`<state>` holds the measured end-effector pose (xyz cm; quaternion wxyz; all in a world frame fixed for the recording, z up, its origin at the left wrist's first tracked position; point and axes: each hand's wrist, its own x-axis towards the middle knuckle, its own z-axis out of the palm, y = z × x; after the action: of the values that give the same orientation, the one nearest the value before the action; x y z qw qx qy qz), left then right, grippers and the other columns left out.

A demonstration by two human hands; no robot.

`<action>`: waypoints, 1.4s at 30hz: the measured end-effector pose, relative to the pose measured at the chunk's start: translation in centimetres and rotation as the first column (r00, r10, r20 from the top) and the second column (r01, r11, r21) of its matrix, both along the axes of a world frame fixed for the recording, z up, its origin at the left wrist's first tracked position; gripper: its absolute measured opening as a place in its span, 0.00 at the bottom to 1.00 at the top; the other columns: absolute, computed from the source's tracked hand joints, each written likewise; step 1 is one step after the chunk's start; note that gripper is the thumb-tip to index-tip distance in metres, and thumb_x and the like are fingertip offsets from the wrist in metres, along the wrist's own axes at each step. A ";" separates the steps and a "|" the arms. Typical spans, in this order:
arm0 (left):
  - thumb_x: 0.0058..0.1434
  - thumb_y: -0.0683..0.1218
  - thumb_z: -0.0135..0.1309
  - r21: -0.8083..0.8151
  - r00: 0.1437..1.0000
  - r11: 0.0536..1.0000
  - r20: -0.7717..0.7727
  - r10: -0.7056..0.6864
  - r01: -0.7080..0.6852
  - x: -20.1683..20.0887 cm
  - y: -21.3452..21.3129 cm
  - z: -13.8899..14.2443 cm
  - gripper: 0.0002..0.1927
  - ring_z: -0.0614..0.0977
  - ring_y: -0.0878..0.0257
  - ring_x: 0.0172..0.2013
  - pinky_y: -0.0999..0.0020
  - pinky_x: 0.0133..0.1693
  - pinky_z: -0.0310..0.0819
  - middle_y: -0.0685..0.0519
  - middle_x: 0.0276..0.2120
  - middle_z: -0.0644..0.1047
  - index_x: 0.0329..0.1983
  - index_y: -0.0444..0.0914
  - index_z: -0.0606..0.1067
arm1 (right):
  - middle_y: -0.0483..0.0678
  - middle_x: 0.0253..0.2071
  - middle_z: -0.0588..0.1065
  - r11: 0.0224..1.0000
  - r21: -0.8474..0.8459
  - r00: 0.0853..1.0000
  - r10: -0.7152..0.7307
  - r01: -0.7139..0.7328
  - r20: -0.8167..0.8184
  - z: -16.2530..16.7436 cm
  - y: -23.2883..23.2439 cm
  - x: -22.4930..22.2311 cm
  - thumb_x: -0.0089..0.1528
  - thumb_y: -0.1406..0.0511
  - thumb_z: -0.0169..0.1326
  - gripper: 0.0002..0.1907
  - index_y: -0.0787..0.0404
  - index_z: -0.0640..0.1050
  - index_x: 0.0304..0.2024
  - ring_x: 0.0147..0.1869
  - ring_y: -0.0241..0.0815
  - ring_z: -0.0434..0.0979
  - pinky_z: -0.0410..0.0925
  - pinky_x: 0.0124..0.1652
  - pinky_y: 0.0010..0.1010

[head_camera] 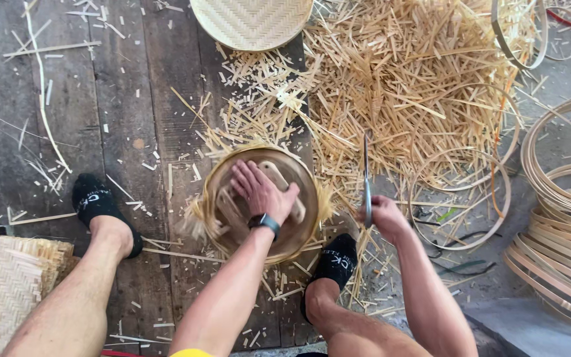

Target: The person assembles round bamboo trays by placing a circular frame over a square woven mat, pressing it into a wooden mold, and trimming the excess mat with shears. The finished trays are stacked on the floor.

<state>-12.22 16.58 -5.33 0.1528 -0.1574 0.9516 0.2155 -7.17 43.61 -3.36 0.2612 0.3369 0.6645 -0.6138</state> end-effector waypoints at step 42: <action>0.41 0.50 0.67 0.182 0.885 0.876 -0.236 -0.402 0.446 6.5 -1.9 -0.6 0.67 0.35 0.41 0.76 0.41 0.72 0.33 0.42 0.77 0.37 0.77 0.37 0.38 | 0.61 0.40 0.73 0.106 0.943 0.594 0.797 -0.317 0.110 -4.4 -5.3 -2.6 0.59 0.53 0.54 0.24 0.67 0.79 0.43 0.41 0.50 0.75 0.73 0.38 0.39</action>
<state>-5.73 14.69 -5.96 0.1217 0.0961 0.9413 0.2997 -9.78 38.31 -7.75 0.0964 -0.0161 0.9941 -0.0481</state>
